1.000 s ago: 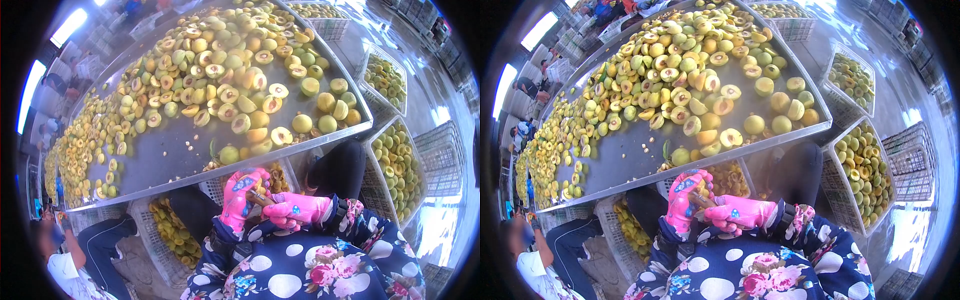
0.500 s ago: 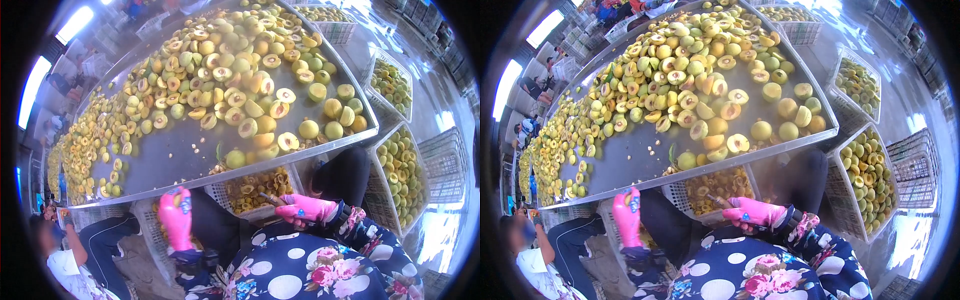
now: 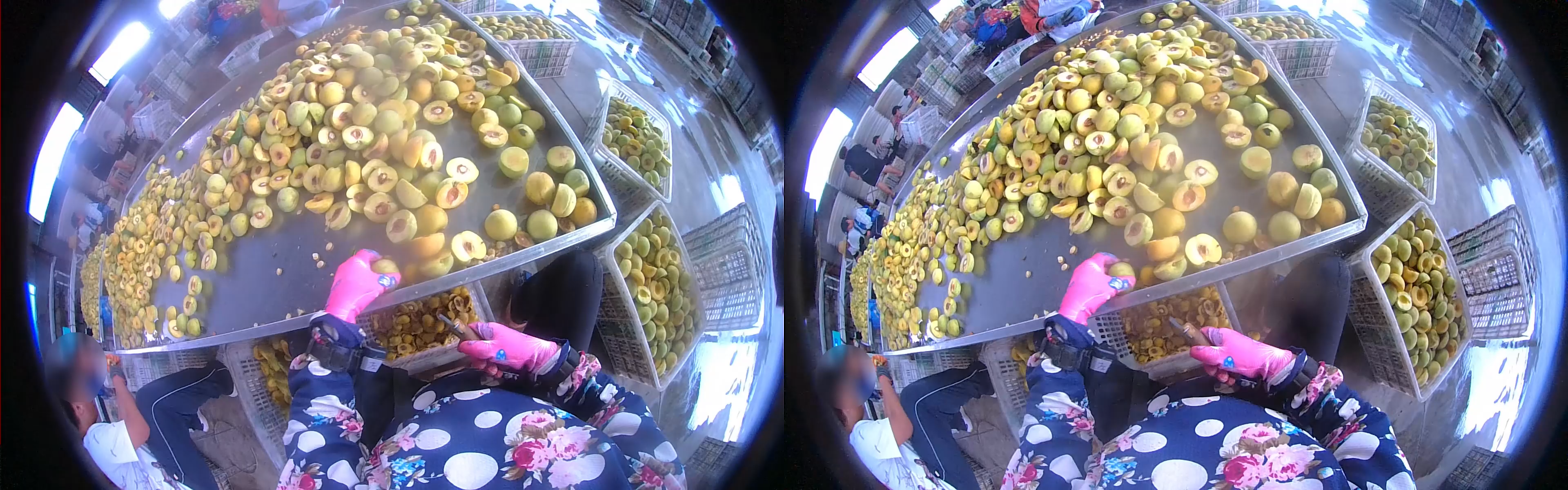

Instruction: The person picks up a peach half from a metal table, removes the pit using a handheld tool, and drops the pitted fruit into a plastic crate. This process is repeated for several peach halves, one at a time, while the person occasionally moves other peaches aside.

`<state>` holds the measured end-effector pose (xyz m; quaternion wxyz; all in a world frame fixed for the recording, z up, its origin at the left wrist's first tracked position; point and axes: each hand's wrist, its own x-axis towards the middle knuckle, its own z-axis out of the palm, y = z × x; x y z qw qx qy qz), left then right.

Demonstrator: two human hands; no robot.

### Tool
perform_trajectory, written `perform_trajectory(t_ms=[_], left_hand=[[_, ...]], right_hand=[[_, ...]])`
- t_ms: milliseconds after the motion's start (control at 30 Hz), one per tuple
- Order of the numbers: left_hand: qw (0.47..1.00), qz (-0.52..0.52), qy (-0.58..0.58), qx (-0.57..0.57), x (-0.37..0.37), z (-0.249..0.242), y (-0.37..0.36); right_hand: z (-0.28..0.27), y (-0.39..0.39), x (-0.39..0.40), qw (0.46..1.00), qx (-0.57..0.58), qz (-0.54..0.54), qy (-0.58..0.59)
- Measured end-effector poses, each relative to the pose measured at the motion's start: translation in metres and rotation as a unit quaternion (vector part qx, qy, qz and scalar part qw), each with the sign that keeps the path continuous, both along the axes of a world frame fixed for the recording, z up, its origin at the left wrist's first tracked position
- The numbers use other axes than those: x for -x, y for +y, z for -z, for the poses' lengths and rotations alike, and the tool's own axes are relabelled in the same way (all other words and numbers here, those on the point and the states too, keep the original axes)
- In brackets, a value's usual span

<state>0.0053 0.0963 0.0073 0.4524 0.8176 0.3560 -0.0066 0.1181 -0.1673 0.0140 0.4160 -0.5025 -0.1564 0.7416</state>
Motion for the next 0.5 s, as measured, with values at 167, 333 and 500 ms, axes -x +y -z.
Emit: perform_trajectory(t_ms=[167, 333, 500], left_hand=[[0.880, -0.084, -0.281, 0.375, 0.040, -0.017, 0.000], [0.661, -0.139, -0.428, 0.600, 0.047, -0.052, -0.044], [0.702, -0.218, -0.394, 0.552, 0.040, -0.051, -0.073]], right_hand=[[-0.020, 0.010, 0.002, 0.999, -0.042, -0.001, -0.015], [-0.055, 0.019, 0.012, 0.995, -0.092, 0.010, -0.036], [-0.058, 0.024, 0.024, 0.971, -0.160, -0.006, -0.177]])
